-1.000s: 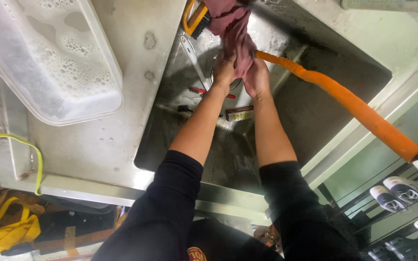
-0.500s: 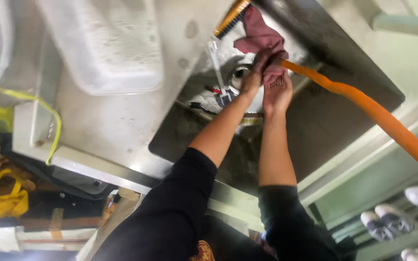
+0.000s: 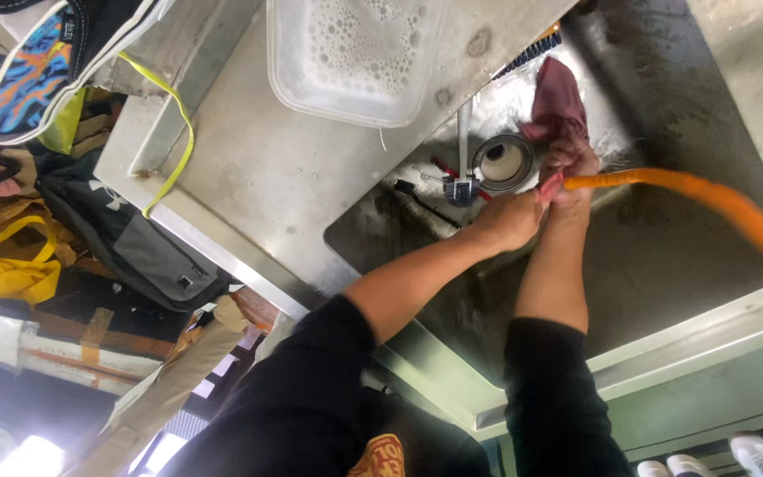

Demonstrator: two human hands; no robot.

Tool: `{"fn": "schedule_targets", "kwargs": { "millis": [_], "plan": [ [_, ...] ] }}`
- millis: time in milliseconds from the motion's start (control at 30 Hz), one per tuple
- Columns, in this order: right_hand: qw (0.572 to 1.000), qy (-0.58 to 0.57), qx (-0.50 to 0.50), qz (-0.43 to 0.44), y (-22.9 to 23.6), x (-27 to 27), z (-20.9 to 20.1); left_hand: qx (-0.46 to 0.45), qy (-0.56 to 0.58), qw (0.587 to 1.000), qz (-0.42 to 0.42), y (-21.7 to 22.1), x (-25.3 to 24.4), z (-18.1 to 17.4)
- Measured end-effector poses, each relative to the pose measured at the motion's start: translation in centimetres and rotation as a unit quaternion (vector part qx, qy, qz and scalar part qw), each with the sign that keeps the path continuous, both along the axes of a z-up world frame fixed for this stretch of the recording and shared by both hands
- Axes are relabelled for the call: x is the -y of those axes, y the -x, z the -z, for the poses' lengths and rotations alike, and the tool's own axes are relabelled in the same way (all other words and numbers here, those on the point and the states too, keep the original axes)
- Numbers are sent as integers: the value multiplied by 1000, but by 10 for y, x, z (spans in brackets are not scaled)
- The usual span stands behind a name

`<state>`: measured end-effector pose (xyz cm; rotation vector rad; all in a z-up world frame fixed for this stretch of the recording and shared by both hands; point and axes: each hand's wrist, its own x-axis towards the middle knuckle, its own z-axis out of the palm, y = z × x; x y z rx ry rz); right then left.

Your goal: The person washes several pieces of clothing, including a black item and a pink item, in a stainless steel sink. They use a handheld orange hose to rinse the items and scrub them with their hands under running water.

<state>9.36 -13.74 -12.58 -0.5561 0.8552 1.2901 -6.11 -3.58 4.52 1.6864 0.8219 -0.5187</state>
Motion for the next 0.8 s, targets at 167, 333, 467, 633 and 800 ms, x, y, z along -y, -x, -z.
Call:
{"fn": "schedule_targets", "kwargs": {
  "millis": [167, 333, 467, 633, 800],
  "plan": [
    [995, 48, 79, 22, -4, -23, -25, 29, 83, 994, 65, 35, -49, -104],
    [958, 176, 227, 3, -14, -16, -10, -5, 109, 994, 23, 71, -48, -110],
    [923, 226, 282, 130, -8, -9, -19, -15, -12, 1000, 7, 63, -50, -71],
    [644, 542, 537, -63, 3, 56, 52, 14, 68, 994, -79, 20, -87, -86],
    [506, 385, 749, -189, 51, 48, -10, 70, -179, 975, -112, -28, -53, -59]
  ]
}}
